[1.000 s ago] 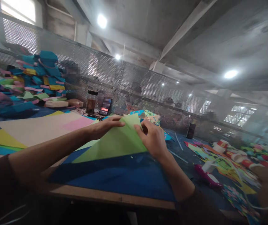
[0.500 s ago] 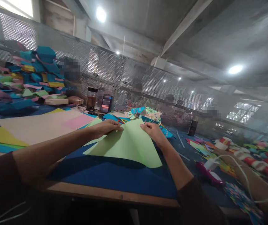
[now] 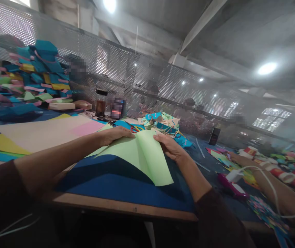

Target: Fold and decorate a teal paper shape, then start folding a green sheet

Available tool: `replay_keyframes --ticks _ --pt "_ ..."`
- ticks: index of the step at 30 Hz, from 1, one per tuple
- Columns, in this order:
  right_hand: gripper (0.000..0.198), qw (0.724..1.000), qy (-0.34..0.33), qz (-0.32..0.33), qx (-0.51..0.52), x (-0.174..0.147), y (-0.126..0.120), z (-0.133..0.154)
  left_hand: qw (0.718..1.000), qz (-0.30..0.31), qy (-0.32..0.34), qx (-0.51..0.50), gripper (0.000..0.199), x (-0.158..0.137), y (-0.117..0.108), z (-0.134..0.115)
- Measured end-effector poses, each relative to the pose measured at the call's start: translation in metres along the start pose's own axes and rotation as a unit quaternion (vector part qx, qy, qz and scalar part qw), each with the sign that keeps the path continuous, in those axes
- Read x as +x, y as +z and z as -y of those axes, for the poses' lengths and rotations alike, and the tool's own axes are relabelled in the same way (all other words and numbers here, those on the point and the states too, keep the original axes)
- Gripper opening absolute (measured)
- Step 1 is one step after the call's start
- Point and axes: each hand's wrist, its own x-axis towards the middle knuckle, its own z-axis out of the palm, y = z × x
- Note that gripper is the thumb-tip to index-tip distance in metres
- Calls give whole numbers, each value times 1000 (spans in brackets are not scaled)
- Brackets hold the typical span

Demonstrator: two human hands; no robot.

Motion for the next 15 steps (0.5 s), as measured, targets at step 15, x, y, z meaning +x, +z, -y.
replay_keyframes --ticks 15 --pt "47 999 33 -41 2 12 -2 -24 999 27 -32 28 32 2 -7 -2"
